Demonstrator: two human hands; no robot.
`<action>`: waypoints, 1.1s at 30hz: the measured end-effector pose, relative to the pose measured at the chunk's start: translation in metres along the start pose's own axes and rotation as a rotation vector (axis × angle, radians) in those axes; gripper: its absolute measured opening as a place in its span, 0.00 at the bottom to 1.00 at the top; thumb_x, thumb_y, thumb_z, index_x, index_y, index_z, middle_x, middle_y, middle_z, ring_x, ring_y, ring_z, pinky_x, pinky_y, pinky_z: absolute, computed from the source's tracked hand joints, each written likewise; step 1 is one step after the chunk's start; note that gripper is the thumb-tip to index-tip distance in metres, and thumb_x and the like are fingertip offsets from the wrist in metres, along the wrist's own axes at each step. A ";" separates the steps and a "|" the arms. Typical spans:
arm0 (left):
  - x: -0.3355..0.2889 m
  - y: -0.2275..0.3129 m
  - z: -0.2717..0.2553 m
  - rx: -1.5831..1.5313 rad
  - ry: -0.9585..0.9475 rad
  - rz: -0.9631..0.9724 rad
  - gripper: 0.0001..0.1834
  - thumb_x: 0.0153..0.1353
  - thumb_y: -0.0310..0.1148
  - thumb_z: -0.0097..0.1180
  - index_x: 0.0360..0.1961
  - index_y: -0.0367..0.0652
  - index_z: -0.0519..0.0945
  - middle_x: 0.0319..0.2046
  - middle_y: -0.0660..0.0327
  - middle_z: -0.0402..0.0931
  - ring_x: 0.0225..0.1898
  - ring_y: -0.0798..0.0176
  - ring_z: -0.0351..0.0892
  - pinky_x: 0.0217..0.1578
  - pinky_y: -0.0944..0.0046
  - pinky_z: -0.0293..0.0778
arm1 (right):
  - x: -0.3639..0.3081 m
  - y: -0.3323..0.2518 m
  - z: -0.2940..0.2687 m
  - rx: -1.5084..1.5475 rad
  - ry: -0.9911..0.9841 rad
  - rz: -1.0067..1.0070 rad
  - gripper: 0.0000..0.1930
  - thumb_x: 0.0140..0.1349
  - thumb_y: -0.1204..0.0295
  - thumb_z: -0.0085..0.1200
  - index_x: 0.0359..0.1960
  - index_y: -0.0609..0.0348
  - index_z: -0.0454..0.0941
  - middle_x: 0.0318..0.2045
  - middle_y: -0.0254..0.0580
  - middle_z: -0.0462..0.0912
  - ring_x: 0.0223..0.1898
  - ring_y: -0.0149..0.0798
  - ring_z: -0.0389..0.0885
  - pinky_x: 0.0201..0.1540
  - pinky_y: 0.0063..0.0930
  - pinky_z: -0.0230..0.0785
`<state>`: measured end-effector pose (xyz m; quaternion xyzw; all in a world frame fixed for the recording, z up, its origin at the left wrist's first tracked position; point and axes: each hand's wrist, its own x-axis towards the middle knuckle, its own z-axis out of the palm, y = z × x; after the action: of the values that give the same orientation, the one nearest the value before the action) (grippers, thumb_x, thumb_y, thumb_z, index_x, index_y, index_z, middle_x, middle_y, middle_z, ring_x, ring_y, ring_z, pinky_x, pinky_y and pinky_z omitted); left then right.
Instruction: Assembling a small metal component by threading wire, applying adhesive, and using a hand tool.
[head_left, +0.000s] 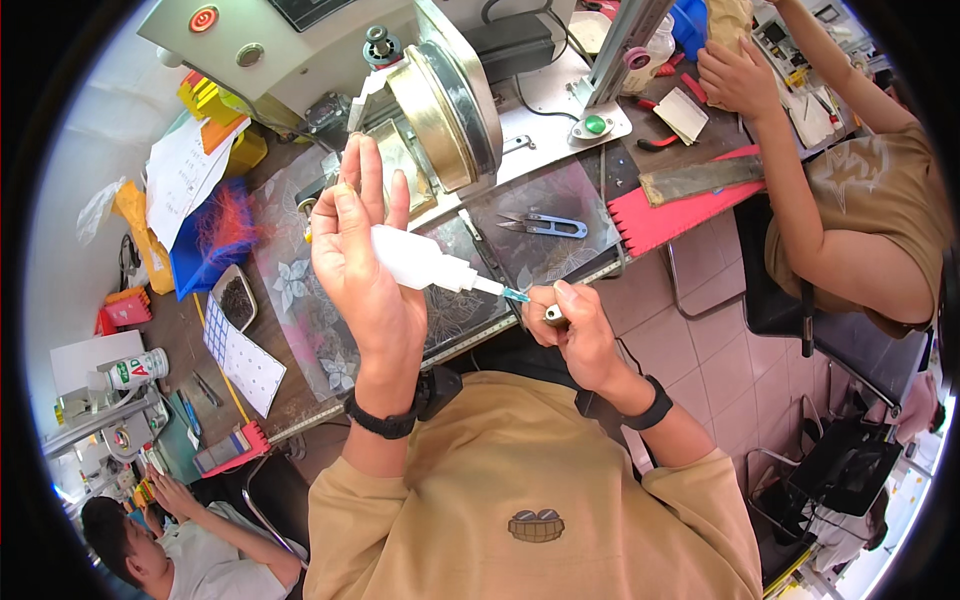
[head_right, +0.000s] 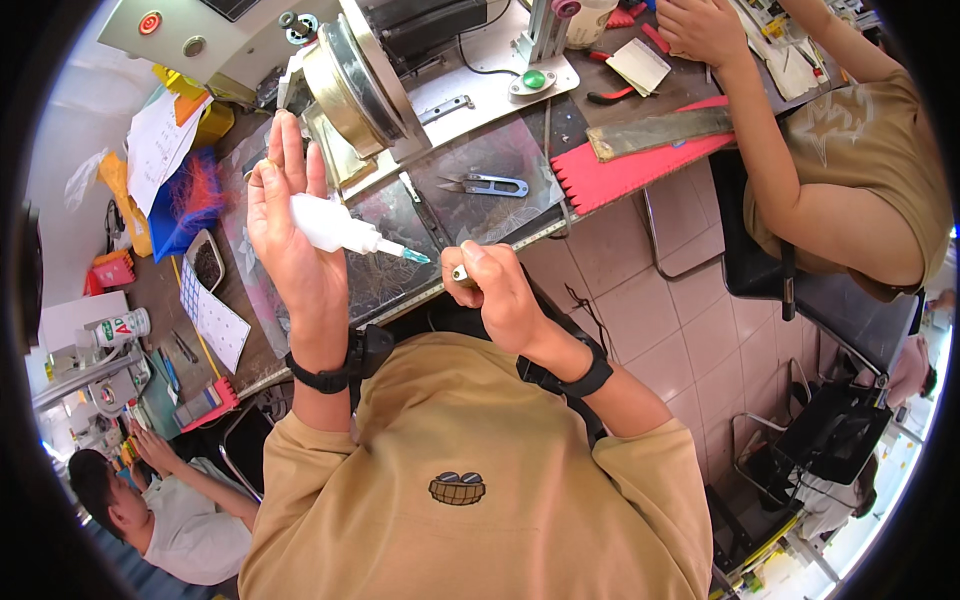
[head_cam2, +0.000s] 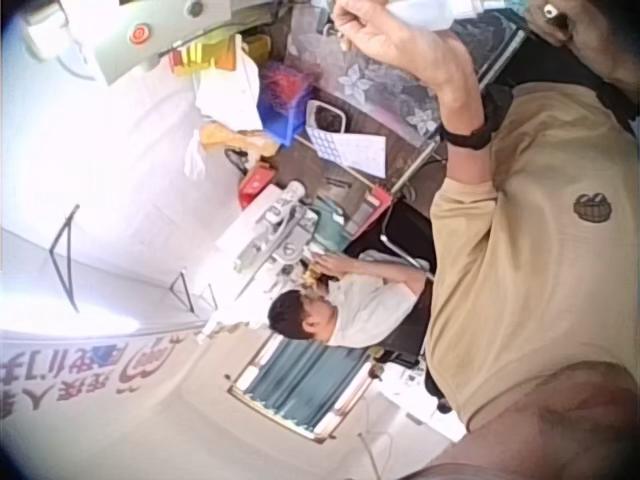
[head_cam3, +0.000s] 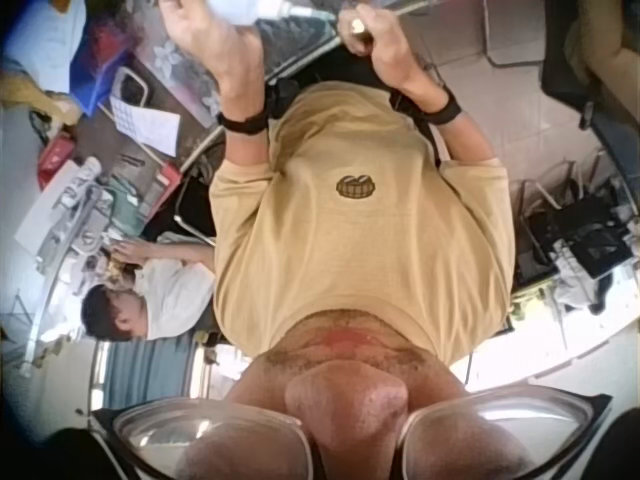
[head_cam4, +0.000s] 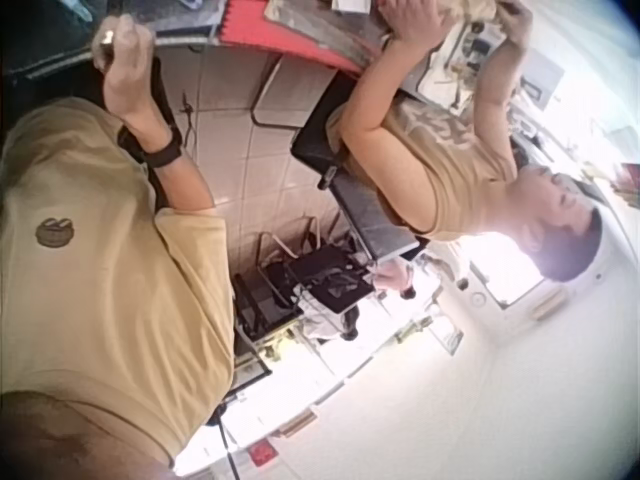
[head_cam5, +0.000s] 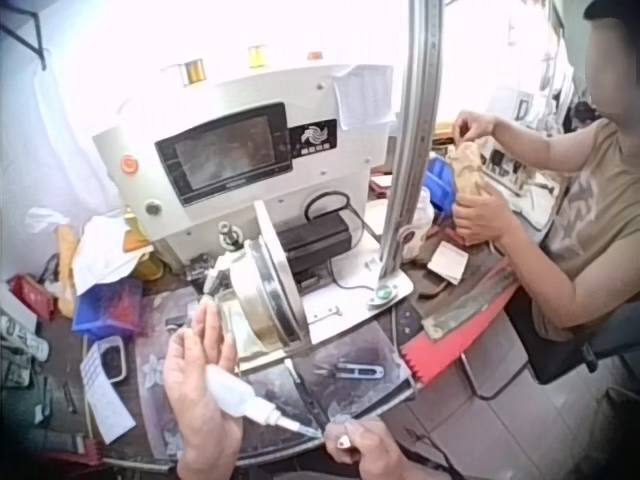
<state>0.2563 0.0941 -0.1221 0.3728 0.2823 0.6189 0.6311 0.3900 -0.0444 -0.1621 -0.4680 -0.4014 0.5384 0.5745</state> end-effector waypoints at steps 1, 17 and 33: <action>0.000 -0.001 -0.001 0.002 0.004 0.004 0.08 0.77 0.32 0.42 0.49 0.39 0.66 0.68 0.47 0.64 0.72 0.54 0.61 0.69 0.55 0.65 | 0.000 0.000 0.000 0.001 0.001 0.000 0.30 0.75 0.52 0.27 0.17 0.58 0.60 0.15 0.30 0.59 0.19 0.26 0.54 0.24 0.26 0.47; 0.002 0.000 0.005 0.024 0.035 0.010 0.09 0.77 0.32 0.41 0.49 0.38 0.66 0.68 0.46 0.64 0.72 0.54 0.60 0.72 0.53 0.60 | 0.000 -0.003 0.002 0.352 0.092 -0.021 0.14 0.78 0.58 0.40 0.43 0.57 0.63 0.21 0.26 0.61 0.21 0.19 0.53 0.21 0.15 0.48; 0.002 0.001 0.004 0.028 0.035 0.003 0.07 0.77 0.32 0.40 0.48 0.40 0.66 0.68 0.46 0.64 0.72 0.54 0.60 0.71 0.53 0.62 | -0.001 0.003 0.002 0.021 0.173 -0.107 0.11 0.77 0.63 0.44 0.42 0.58 0.68 0.24 0.26 0.65 0.23 0.19 0.60 0.26 0.16 0.56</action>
<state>0.2594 0.0956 -0.1186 0.3713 0.3014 0.6222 0.6198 0.3872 -0.0457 -0.1646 -0.4845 -0.3689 0.4686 0.6400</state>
